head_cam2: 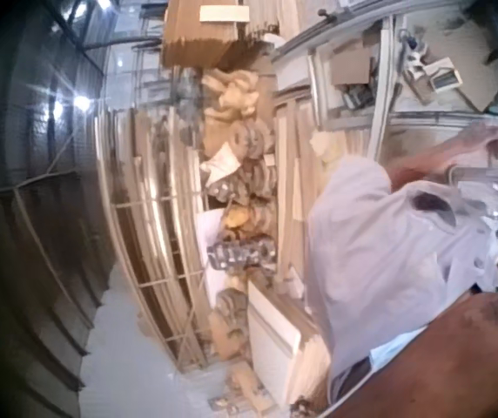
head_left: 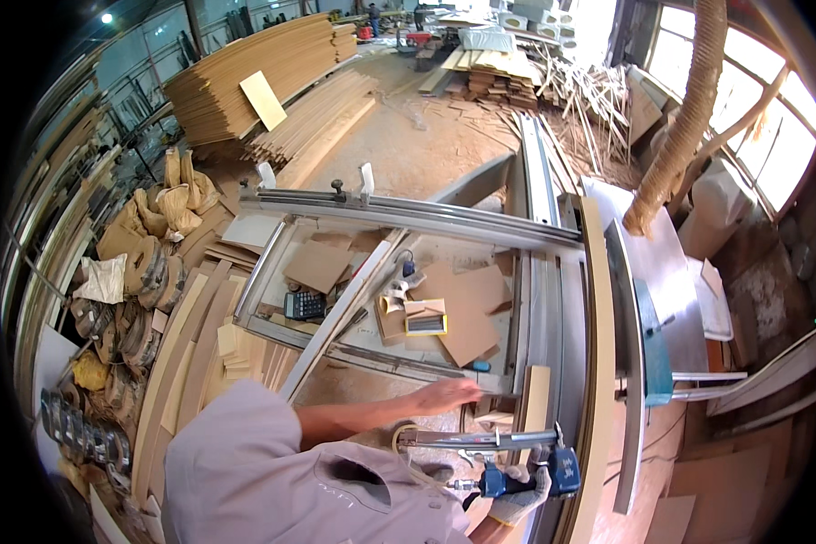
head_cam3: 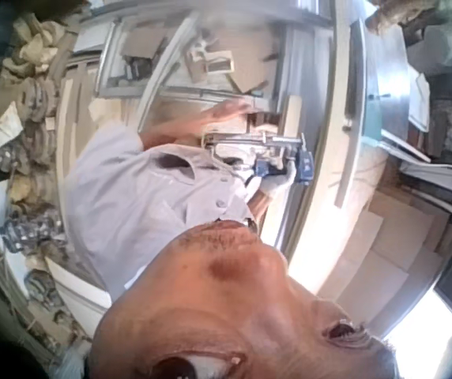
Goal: The person gathers thin wooden strips from a pile on the floor and places them on a metal jig. They then use a nail gun to fasten the strips together along the jig, creating a curved wooden panel.
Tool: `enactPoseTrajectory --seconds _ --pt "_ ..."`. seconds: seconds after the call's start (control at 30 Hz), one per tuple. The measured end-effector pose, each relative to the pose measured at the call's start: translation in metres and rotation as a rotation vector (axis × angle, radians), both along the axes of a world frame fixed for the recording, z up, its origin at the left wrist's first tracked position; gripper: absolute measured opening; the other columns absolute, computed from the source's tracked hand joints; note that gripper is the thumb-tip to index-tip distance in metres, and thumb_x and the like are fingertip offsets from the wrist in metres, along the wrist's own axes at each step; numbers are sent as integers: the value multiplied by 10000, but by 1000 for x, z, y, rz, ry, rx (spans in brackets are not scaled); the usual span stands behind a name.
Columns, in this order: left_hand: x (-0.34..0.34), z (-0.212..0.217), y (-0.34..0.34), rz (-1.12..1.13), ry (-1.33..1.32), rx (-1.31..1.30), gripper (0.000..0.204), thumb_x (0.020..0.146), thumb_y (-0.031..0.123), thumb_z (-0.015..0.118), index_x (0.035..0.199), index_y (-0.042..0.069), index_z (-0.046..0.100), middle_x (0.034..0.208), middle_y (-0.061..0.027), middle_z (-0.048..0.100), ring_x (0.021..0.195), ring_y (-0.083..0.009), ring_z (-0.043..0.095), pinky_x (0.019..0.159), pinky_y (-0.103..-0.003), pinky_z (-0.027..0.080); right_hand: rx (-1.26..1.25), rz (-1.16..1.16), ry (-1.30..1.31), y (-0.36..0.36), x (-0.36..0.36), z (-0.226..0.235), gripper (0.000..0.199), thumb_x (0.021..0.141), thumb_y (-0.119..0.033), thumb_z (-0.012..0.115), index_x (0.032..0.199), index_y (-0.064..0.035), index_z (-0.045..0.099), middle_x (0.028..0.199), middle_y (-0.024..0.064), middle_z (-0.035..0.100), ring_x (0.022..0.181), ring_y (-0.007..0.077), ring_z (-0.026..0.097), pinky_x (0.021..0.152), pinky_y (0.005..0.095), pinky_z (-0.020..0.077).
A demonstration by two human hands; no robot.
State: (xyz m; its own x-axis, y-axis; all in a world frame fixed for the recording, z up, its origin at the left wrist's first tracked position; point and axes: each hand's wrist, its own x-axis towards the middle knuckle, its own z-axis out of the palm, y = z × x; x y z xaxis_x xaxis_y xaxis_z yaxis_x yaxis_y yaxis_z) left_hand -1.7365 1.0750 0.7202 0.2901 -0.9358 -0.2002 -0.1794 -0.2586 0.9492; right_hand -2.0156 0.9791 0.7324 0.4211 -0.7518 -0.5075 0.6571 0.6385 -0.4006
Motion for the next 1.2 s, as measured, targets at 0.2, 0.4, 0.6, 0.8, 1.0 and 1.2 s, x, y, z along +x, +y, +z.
enactPoseTrajectory --seconds 0.2,0.4,0.6,0.8,1.0,1.2 --pt "-10 -62 67 683 394 -216 588 1095 569 292 1382 109 518 1287 -92 642 1272 -197 567 1087 -389 418 -39 26 -212 -7 -8 6 443 941 -262 607 1310 -20 639 912 25 711 609 86 518 651 254 531" --pt "-56 16 -9 480 778 -347 547 1078 553 388 1331 87 521 1257 -110 658 1247 -197 600 1034 -359 451 148 196 -437 31 19 6 529 913 -297 610 1387 -64 597 650 -35 476 622 108 475 673 270 470" --pt "-78 -4 -19 404 686 -325 522 1085 517 399 1168 49 615 1050 -95 699 986 -185 700 860 -319 579 -1 137 -379 29 -7 17 577 918 -284 604 1432 -37 514 638 -41 396 577 96 400 609 251 409" --pt "-121 -28 -32 171 327 -141 342 1074 383 482 1116 94 660 973 -40 659 885 -153 649 812 -325 541 -34 -61 -44 47 -67 31 278 897 -230 596 681 -65 537 625 56 492 625 237 507 703 393 459" --pt "-197 -95 -48 -369 9 -106 202 986 170 669 1120 20 641 977 -72 687 886 -160 648 813 -299 521 -175 -471 517 127 -182 -13 149 901 -134 719 988 -20 681 780 54 676 671 145 650 655 300 533" --pt "-338 -94 -62 -1084 -380 -487 342 873 169 768 1141 2 637 1099 -181 671 1047 -352 635 932 -412 507 -15 -915 766 250 -283 -4 219 902 -80 701 1108 -21 654 790 26 653 627 140 649 614 293 538"
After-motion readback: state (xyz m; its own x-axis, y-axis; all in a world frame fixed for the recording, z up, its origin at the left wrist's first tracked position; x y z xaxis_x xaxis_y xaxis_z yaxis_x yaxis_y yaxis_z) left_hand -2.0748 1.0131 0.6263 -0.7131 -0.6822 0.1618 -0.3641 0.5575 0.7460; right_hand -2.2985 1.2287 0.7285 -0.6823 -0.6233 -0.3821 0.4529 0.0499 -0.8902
